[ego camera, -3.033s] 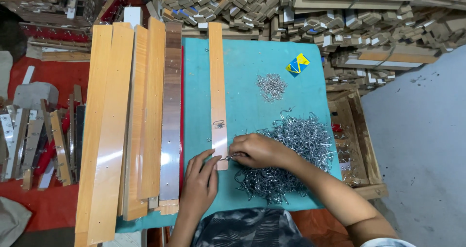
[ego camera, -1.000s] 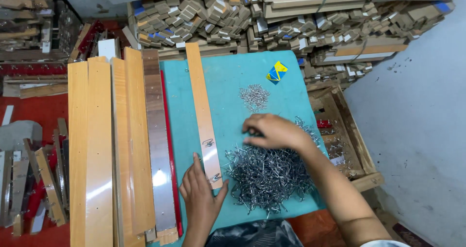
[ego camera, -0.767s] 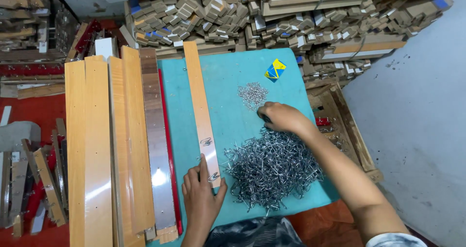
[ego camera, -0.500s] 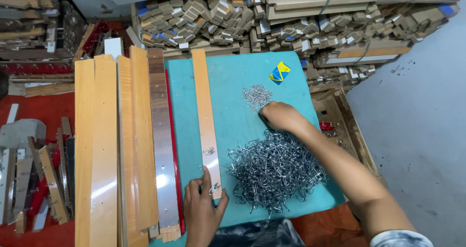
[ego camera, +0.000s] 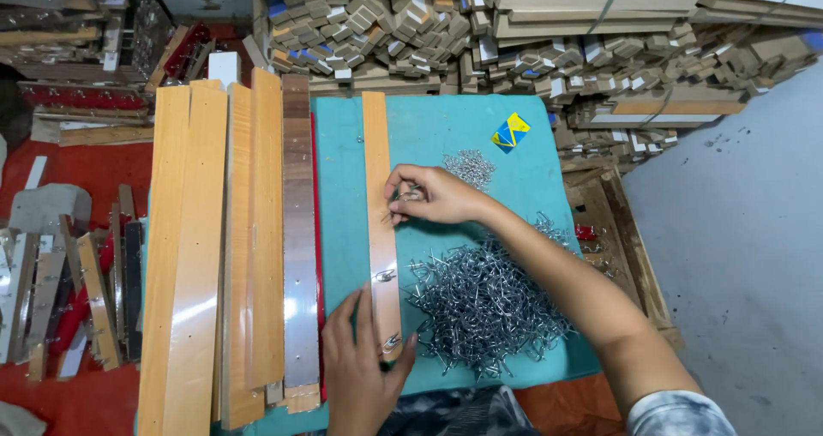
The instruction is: Attaching small metal hooks to a strip to assemble a rack or hanger
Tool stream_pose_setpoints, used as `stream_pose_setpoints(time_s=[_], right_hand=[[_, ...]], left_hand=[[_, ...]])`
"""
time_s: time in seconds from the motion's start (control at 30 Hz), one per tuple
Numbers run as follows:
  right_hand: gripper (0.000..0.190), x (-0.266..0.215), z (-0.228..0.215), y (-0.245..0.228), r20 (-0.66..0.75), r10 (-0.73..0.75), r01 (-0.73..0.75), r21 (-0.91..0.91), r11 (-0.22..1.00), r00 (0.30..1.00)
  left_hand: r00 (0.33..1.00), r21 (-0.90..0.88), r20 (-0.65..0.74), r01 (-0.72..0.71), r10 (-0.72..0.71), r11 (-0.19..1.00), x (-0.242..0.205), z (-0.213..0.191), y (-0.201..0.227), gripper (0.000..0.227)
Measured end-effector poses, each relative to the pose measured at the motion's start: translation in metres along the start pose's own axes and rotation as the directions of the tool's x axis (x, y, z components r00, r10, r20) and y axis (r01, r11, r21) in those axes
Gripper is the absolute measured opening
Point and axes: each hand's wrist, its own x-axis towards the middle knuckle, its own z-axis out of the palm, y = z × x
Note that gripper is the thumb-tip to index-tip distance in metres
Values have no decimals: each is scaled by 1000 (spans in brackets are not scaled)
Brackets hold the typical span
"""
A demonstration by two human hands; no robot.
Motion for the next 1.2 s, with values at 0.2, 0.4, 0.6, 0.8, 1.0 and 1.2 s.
stream_pose_setpoints(time_s=[0.2,0.4,0.6,0.8,1.0,1.2], right_hand=[[2,16,6,9,-42,-5,-10,-348,937,999],[7,11,3,16,22,57,-44,-405,913,998],[7,9,1,15,45,65,-40,-414,909,997],[8,10,1,11,42,41,-19,-426,904,998],[9,13,1,9,54,79,-48,-429,902,995],[9,17,5,12,58,45,-6,-542,840,997]], left_hand=[[971,374,-51,-200,235,906,30,13,10,78],[977,459,-18,-183,214,870,31,24,5,78],[979,410,-20,-176,201,895,30,25,5,77],[981,383,-3,-176,192,907,30,27,5,76],[983,391,6,-169,182,905,30,28,4,76],[985,356,21,-170,174,919,30,27,4,77]])
